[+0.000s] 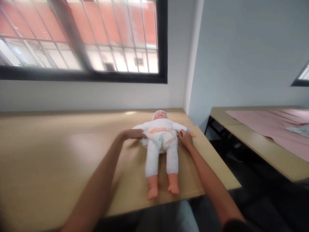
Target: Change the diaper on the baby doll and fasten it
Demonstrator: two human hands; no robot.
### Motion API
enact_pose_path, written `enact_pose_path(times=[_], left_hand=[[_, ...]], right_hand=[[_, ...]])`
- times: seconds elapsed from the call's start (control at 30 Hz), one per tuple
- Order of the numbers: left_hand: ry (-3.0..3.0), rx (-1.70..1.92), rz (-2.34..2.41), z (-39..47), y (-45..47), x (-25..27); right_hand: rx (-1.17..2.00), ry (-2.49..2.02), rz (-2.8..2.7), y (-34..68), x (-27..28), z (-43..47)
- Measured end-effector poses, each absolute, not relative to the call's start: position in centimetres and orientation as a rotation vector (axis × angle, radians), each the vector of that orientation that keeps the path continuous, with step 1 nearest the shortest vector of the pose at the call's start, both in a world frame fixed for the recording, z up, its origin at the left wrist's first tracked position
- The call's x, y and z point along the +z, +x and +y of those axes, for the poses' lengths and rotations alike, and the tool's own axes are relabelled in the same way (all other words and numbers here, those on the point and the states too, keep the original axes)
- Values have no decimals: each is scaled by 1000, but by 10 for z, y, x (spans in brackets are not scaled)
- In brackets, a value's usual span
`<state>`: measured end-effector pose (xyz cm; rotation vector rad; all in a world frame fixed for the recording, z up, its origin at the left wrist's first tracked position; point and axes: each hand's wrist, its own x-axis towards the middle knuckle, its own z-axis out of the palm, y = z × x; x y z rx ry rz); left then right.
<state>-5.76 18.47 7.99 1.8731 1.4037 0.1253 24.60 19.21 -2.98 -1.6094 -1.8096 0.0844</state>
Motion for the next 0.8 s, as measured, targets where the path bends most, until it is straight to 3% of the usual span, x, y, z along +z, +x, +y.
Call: enact_pose_path(times=[0.63, 0.8], left_hand=[[1929, 455, 1486, 177, -77, 112], [2022, 300, 1444, 173, -71, 119]], right_hand=[[81, -1659, -1860, 245, -26, 189], [65, -1653, -1860, 246, -28, 191]])
